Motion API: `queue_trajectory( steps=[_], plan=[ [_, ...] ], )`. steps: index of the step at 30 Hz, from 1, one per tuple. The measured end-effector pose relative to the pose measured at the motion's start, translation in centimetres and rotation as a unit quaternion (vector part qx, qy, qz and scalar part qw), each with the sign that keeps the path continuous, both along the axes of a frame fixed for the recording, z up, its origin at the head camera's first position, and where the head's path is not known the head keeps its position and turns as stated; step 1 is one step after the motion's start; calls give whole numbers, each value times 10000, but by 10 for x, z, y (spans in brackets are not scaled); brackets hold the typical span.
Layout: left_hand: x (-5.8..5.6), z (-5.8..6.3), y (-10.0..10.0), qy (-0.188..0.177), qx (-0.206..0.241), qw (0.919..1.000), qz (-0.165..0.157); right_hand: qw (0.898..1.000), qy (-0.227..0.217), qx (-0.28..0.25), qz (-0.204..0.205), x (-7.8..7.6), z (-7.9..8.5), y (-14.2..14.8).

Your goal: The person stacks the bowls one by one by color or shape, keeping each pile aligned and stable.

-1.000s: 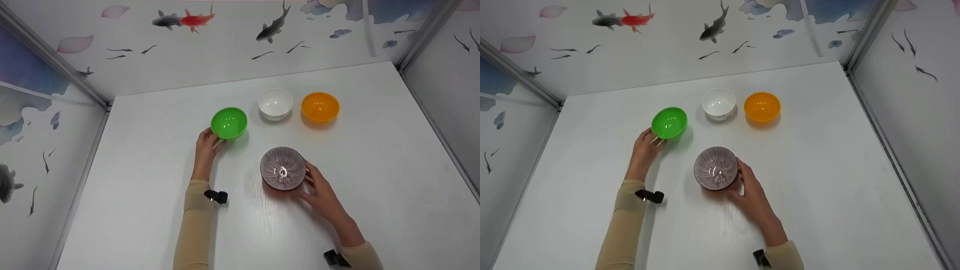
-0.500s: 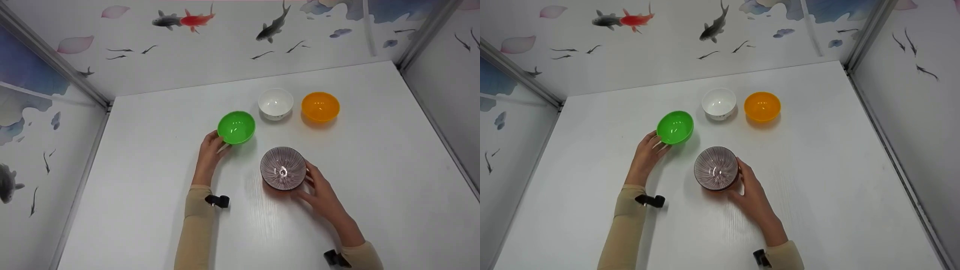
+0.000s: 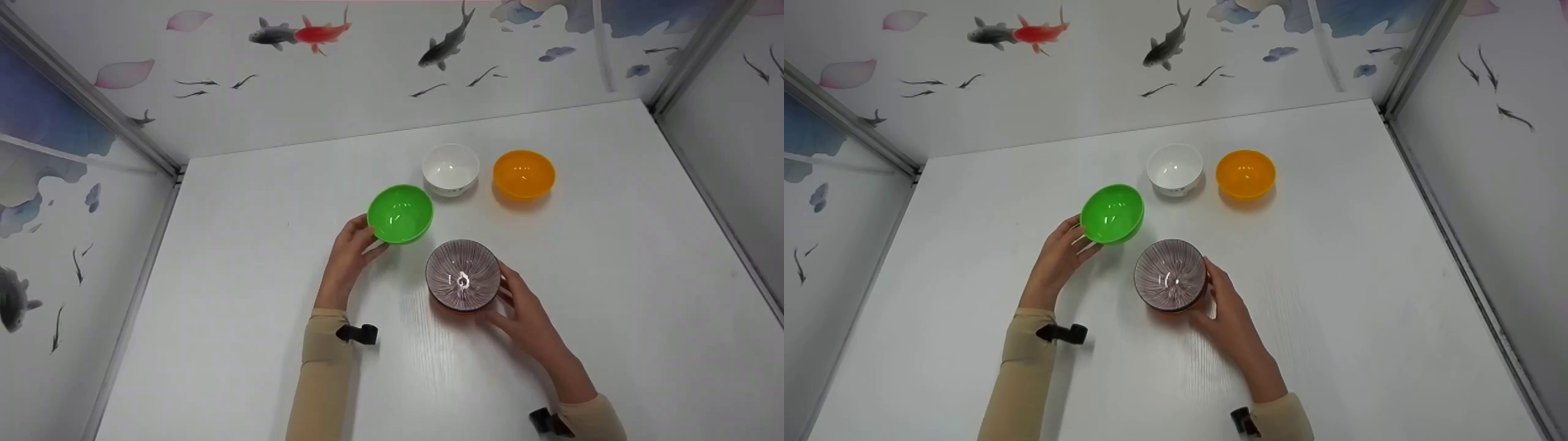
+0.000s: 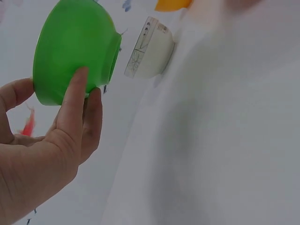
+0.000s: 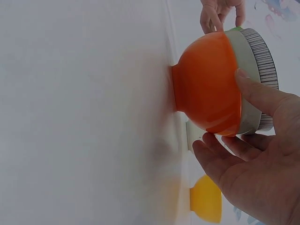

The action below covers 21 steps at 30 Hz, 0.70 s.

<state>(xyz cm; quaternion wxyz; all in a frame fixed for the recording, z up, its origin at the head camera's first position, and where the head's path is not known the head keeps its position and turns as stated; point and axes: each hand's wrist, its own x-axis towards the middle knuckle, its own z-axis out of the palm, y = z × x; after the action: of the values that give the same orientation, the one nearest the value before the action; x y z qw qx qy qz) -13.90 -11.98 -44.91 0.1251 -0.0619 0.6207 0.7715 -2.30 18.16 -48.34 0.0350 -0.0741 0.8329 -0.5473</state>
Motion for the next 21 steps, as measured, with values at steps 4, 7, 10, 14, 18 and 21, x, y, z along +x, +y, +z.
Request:
queue_trajectory(
  steps=[4, 7, 10, 14, 18, 21],
  plan=[
    [3, 5, 1, 127, -36, 9998, -176, 10000, -4, -39, -21, 0, 0, 0],
    [6, 9, 2, 230, -78, 9993, -299, 10000, -3, -52, -20, 0, 0, 0],
    [7, 12, 3, 284, -107, 9987, -415, 10000, -17, -44, -29, 0, 0, 0],
    [10, 16, 4, 309, -127, 9979, -553, 10000, -1, -42, -31, 0, 0, 0],
    [13, 20, 5, 379, -95, 9968, -700, 10000, 25, -67, -11, 1, 1, 0],
    [16, 22, 6, 407, -70, 9959, -808, 10000, 25, -74, 0, 2, 2, -1]
  ],
)
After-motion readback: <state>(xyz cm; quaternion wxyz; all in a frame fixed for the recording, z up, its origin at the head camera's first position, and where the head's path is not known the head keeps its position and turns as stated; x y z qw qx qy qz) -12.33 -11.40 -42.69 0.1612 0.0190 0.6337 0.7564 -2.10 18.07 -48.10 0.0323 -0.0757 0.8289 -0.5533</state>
